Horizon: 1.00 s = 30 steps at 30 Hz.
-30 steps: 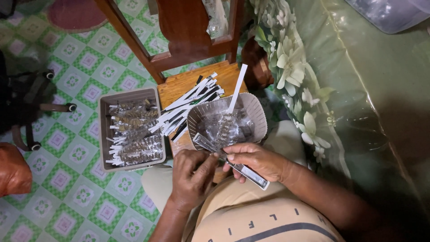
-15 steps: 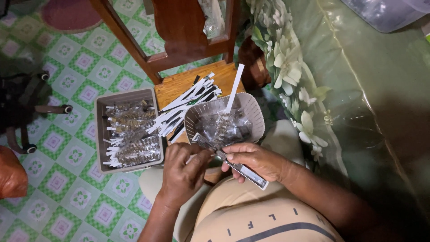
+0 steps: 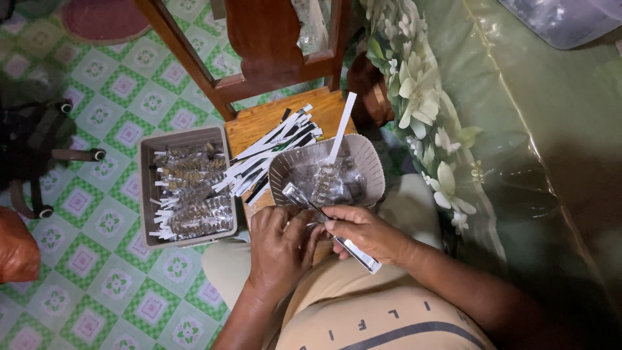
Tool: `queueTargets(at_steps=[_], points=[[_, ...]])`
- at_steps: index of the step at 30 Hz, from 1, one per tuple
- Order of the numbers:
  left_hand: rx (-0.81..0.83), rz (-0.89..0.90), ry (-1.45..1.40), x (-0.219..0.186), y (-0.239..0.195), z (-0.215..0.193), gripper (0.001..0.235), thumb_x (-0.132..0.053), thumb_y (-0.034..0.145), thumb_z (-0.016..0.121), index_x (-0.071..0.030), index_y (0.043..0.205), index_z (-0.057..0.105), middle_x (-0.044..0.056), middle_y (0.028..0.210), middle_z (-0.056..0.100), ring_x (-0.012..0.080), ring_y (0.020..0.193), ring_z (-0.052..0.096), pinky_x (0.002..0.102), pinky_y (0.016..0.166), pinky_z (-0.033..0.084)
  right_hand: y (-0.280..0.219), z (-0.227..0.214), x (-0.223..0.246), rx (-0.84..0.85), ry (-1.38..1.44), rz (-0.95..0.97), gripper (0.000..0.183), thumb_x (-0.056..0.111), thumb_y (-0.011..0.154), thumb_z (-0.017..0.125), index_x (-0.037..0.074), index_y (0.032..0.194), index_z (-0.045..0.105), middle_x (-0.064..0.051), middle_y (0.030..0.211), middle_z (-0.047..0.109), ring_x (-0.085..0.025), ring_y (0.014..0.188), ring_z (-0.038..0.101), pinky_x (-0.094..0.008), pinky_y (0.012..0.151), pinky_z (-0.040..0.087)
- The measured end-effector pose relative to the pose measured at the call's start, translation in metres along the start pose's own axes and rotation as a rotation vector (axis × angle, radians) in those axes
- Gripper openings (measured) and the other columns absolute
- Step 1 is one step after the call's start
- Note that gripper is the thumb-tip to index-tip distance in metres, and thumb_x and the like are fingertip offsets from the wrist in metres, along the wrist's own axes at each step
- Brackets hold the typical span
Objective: Assembling tags by inserting white strips into small plastic bags.
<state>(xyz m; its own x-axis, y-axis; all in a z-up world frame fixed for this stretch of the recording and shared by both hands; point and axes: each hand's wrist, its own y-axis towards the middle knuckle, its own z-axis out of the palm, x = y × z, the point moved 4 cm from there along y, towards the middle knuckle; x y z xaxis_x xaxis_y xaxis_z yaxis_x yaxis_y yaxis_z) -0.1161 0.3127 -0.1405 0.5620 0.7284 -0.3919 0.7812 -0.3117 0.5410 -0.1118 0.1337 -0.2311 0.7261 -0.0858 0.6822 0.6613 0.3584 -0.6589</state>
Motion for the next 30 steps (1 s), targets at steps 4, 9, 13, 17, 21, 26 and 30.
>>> queueTargets(at_steps=[4,9,13,17,21,26,30], points=[[0.052,-0.122,-0.231,0.009,0.000,0.006,0.016,-0.021,0.094,0.073,-0.010,0.101,0.065,0.008,0.090,0.059,0.0270,0.085,0.053,0.041,0.073,0.039,0.002,-0.003,-0.004,0.052,0.022,-0.013,0.076,0.025,0.092,0.066,0.001,0.157,0.037,-0.015,0.099,0.063,-0.020,0.065,0.063,-0.030,0.052,0.056],[-0.032,-0.251,-0.478,0.023,-0.007,0.019,0.018,-0.020,0.084,0.083,-0.008,0.092,0.071,0.010,0.080,0.058,0.0373,0.081,0.065,0.046,0.078,0.049,-0.006,0.005,0.007,0.008,0.001,-0.093,0.056,0.017,0.093,0.067,-0.006,0.142,0.055,-0.015,0.088,0.063,-0.018,0.063,0.069,-0.029,0.052,0.066],[-0.007,-0.287,-0.493,0.021,-0.007,0.019,0.018,-0.019,0.084,0.083,-0.008,0.091,0.071,0.012,0.079,0.063,0.0376,0.084,0.068,0.047,0.082,0.050,-0.003,0.003,0.003,0.005,0.005,-0.102,0.055,0.017,0.093,0.067,-0.005,0.142,0.056,-0.014,0.084,0.062,-0.018,0.062,0.069,-0.030,0.052,0.066],[-0.022,-0.234,-0.416,0.021,-0.002,0.016,0.014,-0.021,0.085,0.081,-0.012,0.090,0.073,0.009,0.077,0.058,0.0350,0.082,0.065,0.045,0.081,0.049,-0.004,0.004,0.006,0.005,0.012,-0.090,0.056,0.017,0.093,0.067,-0.007,0.143,0.054,-0.015,0.090,0.062,-0.017,0.063,0.069,-0.029,0.052,0.066],[-0.014,-0.212,-0.348,0.022,-0.002,0.016,0.012,-0.026,0.085,0.081,-0.017,0.089,0.074,0.004,0.077,0.058,0.0302,0.082,0.064,0.042,0.081,0.047,-0.009,0.007,0.012,-0.013,0.008,-0.088,0.055,0.016,0.093,0.066,-0.006,0.142,0.056,-0.016,0.090,0.063,-0.018,0.063,0.069,-0.030,0.052,0.066],[-0.025,-0.211,-0.301,0.021,-0.002,0.016,0.012,-0.027,0.084,0.081,-0.019,0.088,0.073,0.002,0.077,0.057,0.0282,0.082,0.063,0.042,0.081,0.045,-0.008,0.006,0.010,-0.011,0.027,-0.080,0.056,0.016,0.092,0.066,-0.006,0.143,0.055,-0.016,0.092,0.063,-0.018,0.063,0.069,-0.031,0.051,0.066],[-0.045,-0.184,-0.265,0.021,-0.006,0.017,0.012,-0.026,0.086,0.079,-0.018,0.085,0.070,0.002,0.073,0.050,0.0271,0.077,0.059,0.040,0.080,0.044,-0.008,0.005,0.009,-0.014,0.031,-0.073,0.058,0.016,0.092,0.067,-0.007,0.144,0.052,-0.017,0.091,0.063,-0.019,0.064,0.070,-0.030,0.051,0.066]])
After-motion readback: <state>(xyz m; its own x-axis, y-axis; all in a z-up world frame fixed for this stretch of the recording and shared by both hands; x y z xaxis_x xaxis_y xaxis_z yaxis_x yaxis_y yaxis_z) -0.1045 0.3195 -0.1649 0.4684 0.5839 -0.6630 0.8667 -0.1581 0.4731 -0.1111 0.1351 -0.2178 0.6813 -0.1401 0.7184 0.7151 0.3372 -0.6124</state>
